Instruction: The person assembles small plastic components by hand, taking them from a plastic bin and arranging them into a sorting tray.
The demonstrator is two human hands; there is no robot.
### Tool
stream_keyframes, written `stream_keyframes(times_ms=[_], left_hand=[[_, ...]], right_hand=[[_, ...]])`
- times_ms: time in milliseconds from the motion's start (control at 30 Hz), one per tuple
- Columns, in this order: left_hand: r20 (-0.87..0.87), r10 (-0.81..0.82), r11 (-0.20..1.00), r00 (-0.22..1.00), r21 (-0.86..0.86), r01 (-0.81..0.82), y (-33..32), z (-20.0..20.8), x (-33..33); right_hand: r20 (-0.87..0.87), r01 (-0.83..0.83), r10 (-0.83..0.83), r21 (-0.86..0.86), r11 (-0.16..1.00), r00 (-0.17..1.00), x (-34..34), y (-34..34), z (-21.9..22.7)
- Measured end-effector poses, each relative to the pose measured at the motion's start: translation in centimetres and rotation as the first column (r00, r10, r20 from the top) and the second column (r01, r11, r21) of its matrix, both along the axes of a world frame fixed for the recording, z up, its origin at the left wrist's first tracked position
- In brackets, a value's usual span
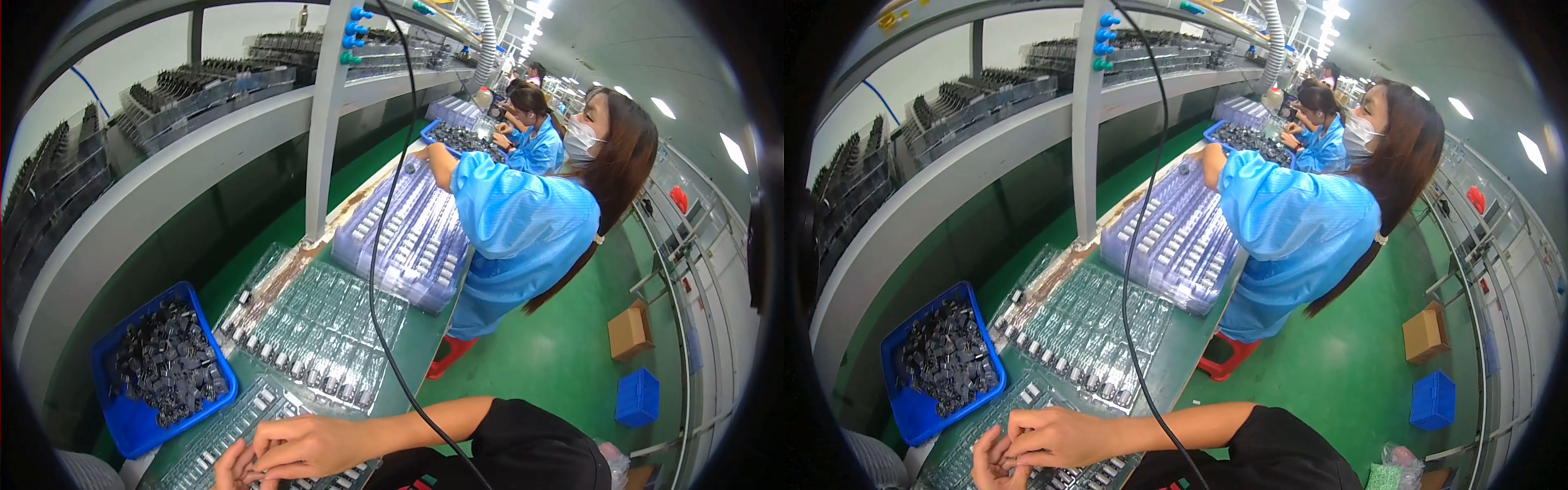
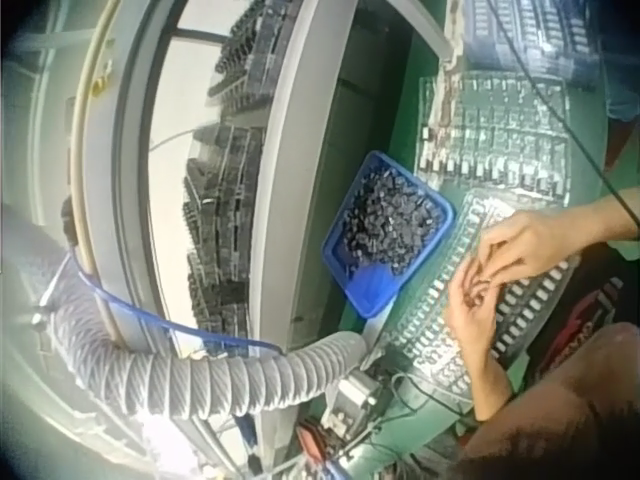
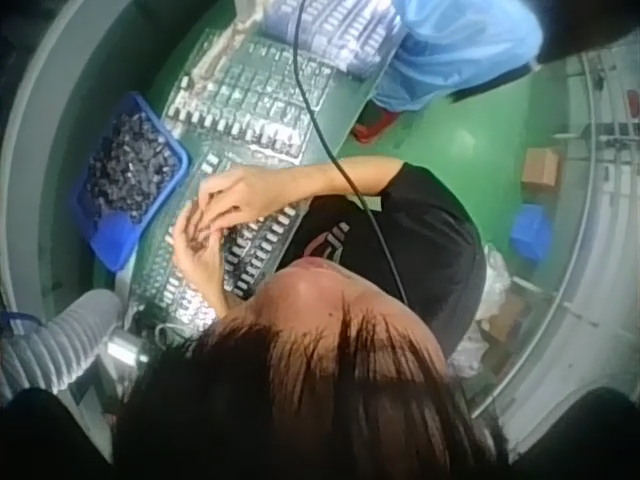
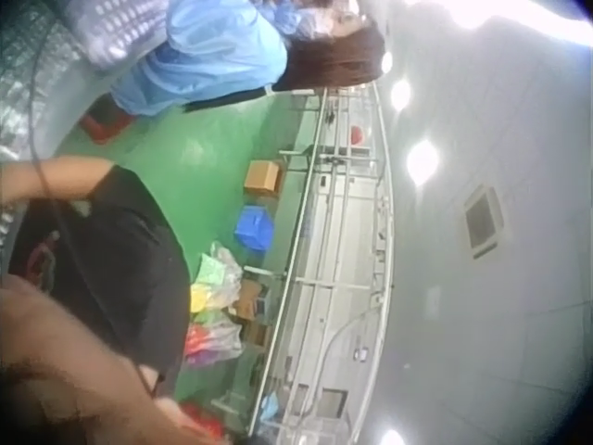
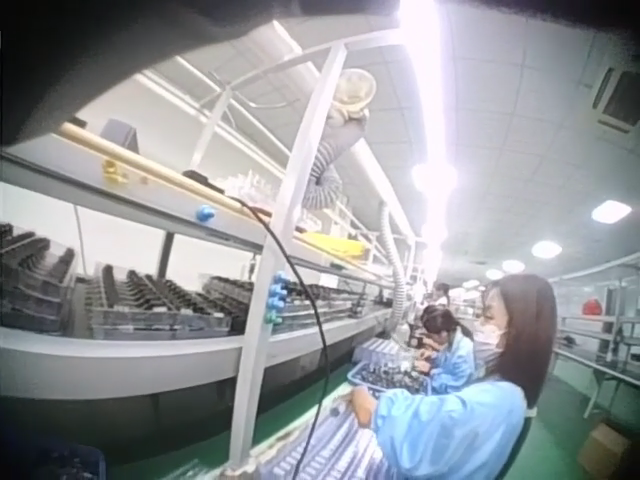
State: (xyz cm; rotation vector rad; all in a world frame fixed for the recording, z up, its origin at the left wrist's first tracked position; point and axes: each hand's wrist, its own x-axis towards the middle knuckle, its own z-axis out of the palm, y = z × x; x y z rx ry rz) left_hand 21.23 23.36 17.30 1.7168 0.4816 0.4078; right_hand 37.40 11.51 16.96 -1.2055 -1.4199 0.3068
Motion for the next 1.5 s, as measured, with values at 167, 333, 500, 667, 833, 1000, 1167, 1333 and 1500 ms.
stream_keyframes(times_ms=[167,333,500,667,833,1000,1167,1333,1500], left_hand=[[-0.014,-0.039,0.999,0.999,0.013,0.039,0.2,-0.5,-0.2],[0.036,0.053,0.998,0.998,-0.043,-0.051,-0.5,0.6,0.4],[0.019,0.033,0.999,0.999,0.034,-0.034,-0.3,0.1,0.5],[0.082,-0.008,0.981,0.997,0.191,-0.008,-0.4,0.9,0.9],[0.011,0.049,0.805,0.999,0.591,-0.046,0.3,0.7,1.1],[0.048,0.072,0.811,0.996,0.579,-0.087,0.5,0.2,1.4],[0.017,0.074,0.766,0.997,0.639,-0.068,0.8,-0.5,1.3],[0.005,0.075,0.757,0.997,0.651,-0.06,0.6,-0.6,1.1],[0.016,0.071,0.751,0.997,0.657,-0.064,0.6,-0.7,1.1]], right_hand=[[0.003,-0.121,0.123,-0.128,0.984,0.992,1.0,-0.7,1.2],[0.097,-0.048,0.062,-0.14,0.989,0.993,1.2,-0.5,1.1],[0.137,-0.084,0.113,-0.2,0.976,0.984,1.6,-0.1,1.6],[0.135,-0.07,0.113,-0.285,0.956,0.984,3.1,0.7,2.4],[0.475,0.307,-0.167,-0.233,0.923,0.864,11.5,4.0,3.5],[0.522,0.492,-0.282,-0.324,0.808,0.805,16.8,6.1,1.8],[0.737,0.509,-0.053,-0.412,0.756,0.674,18.0,7.8,0.6],[0.752,0.5,-0.011,-0.428,0.753,0.66,18.1,8.4,0.1],[0.789,0.523,0.044,-0.446,0.726,0.613,18.5,8.6,-0.3]])
